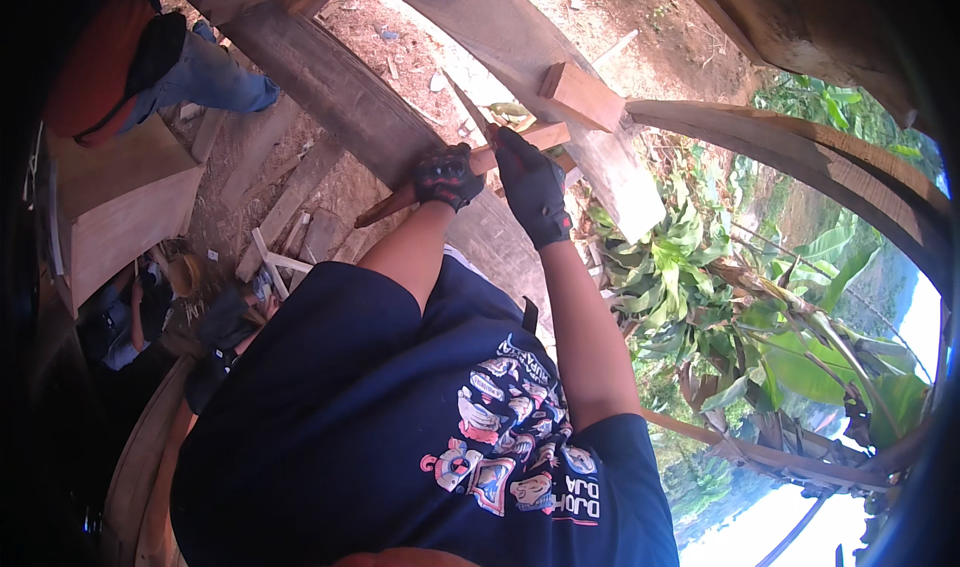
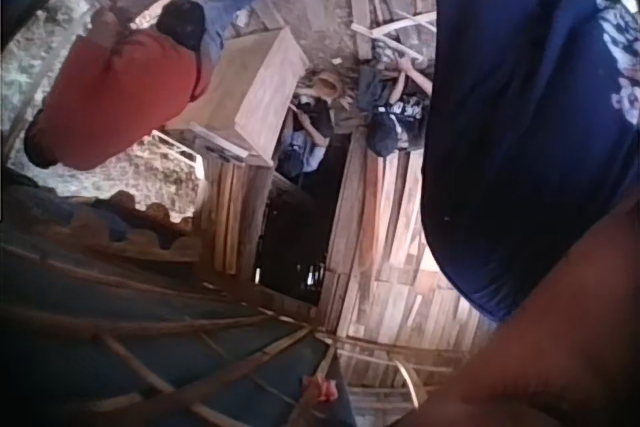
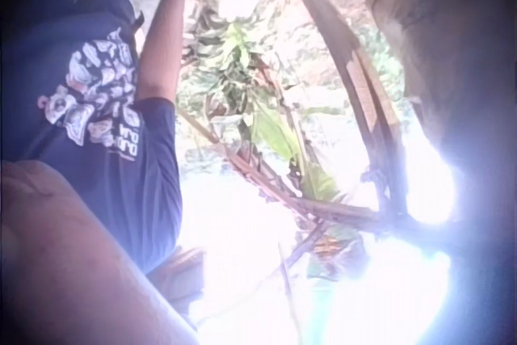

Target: The person uses a hand saw to cut a small wooden block resting on a larger wooden beam. They hold the block steady with their left hand while sawing with their right hand. The person completes the cut and separates the block from the beam.

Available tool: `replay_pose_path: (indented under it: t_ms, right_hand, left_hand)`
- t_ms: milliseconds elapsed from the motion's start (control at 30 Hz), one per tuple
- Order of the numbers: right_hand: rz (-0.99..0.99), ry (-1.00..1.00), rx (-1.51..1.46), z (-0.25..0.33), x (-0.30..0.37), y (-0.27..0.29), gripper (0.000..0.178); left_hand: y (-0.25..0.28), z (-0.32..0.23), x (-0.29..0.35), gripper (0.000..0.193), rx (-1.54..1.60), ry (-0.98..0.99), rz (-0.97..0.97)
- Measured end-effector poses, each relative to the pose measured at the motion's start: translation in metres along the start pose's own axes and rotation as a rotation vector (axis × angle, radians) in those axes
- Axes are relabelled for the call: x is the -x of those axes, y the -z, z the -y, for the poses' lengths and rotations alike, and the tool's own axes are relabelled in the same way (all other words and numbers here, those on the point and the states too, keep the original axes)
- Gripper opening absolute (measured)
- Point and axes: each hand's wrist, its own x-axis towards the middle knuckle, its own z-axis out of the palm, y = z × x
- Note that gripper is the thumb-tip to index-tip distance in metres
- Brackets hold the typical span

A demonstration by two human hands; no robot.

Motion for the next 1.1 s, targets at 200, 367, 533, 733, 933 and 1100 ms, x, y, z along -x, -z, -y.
replay_pose_path:
  t_ms: [200,367,533,733,933,1100]
  right_hand:
    - [0.034,0.178,0.233,0.025,0.037,0.038,0.037]
    - [0.134,0.033,0.183,0.077,0.048,0.086,0.035]
    - [0.164,-0.086,0.13,0.075,0.002,0.054,0.032]
    - [0.257,-0.174,0.278,0.03,-0.063,-0.009,0.035]
    - [0.227,-0.094,0.193,0.093,0.02,0.071,0.037]
    - [0.21,-0.152,0.061,0.1,0.021,0.081,0.037]
  left_hand:
    - [0.026,-0.01,0.003,0.041,0.031,0.015,0.114]
    - [0.014,-0.004,0.001,0.044,0.011,0.024,0.059]
    - [0.012,-0.003,-0.005,0.047,-0.02,-0.001,0.153]
    - [0.003,-0.006,-0.006,0.046,0.033,-0.018,0.128]
    - [-0.001,-0.001,-0.005,0.039,0.02,0.033,0.047]
    - [-0.002,0.003,-0.006,0.039,0.091,-0.001,0.034]
